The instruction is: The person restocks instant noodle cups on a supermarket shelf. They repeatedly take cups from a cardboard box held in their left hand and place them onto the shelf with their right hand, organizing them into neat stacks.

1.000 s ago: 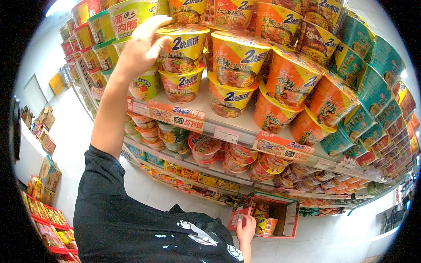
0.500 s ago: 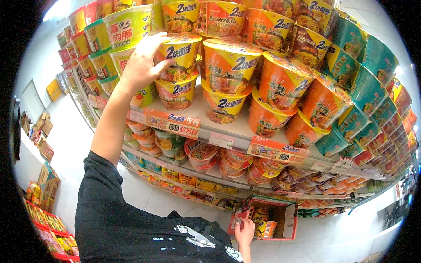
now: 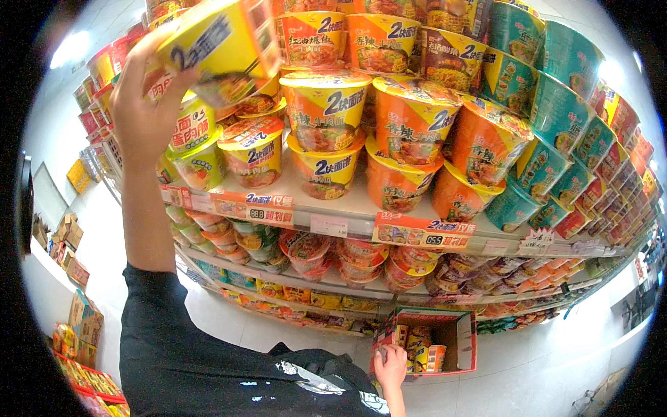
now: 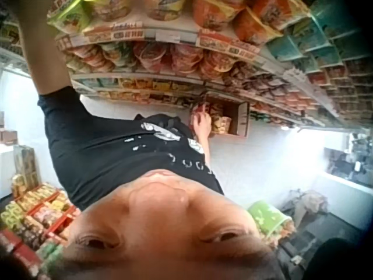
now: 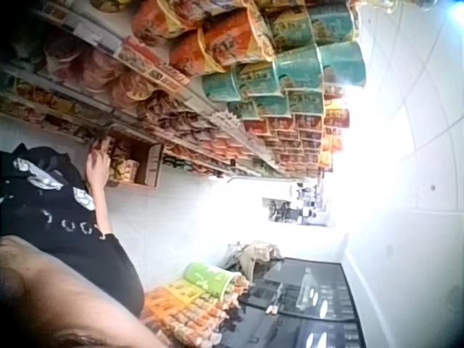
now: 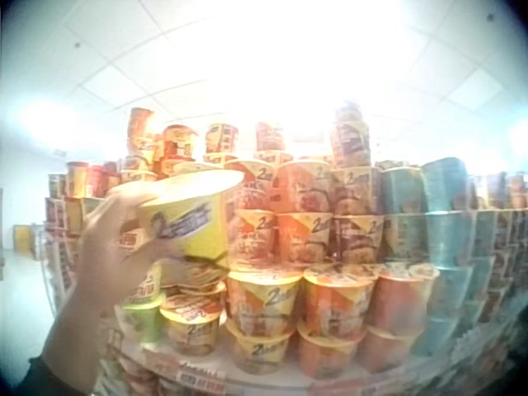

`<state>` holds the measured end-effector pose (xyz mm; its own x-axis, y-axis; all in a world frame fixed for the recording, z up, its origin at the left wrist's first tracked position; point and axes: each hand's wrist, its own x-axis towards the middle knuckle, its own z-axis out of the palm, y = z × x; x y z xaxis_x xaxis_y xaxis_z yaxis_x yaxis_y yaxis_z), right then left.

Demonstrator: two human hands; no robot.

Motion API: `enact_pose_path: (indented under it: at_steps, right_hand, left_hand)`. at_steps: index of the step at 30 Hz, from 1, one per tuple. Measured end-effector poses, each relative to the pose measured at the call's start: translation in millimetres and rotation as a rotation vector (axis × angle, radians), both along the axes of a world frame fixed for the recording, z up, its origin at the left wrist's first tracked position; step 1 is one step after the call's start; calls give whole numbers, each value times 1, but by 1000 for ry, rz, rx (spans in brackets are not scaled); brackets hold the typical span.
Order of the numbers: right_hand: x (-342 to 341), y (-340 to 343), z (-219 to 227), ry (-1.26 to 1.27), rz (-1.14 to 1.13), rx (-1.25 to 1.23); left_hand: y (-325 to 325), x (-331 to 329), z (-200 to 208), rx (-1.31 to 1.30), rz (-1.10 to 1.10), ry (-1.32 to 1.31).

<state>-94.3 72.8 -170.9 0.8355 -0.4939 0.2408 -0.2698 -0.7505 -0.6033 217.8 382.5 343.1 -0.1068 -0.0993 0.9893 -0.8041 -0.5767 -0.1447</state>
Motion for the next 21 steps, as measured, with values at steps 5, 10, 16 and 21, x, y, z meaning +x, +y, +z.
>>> enact_pose_path:
  at_steps: [5, 10, 16, 21]
  right_hand:
    - [1, -1, -3, -3, 16, 26]
    - [1, 2, -5, 1, -2, 6]
    - [-3, 1, -6, 39, -26, -55]
    - [-4, 0, -3, -10, 39, -13]
  left_hand:
    - [-66, -16, 46, 302, 128, 263]
    - [-88, 10, 51, 299, 146, 256]
    - [-99, 24, 57, 296, 108, 253]
    - [-93, 84, 54, 520, 232, -65]
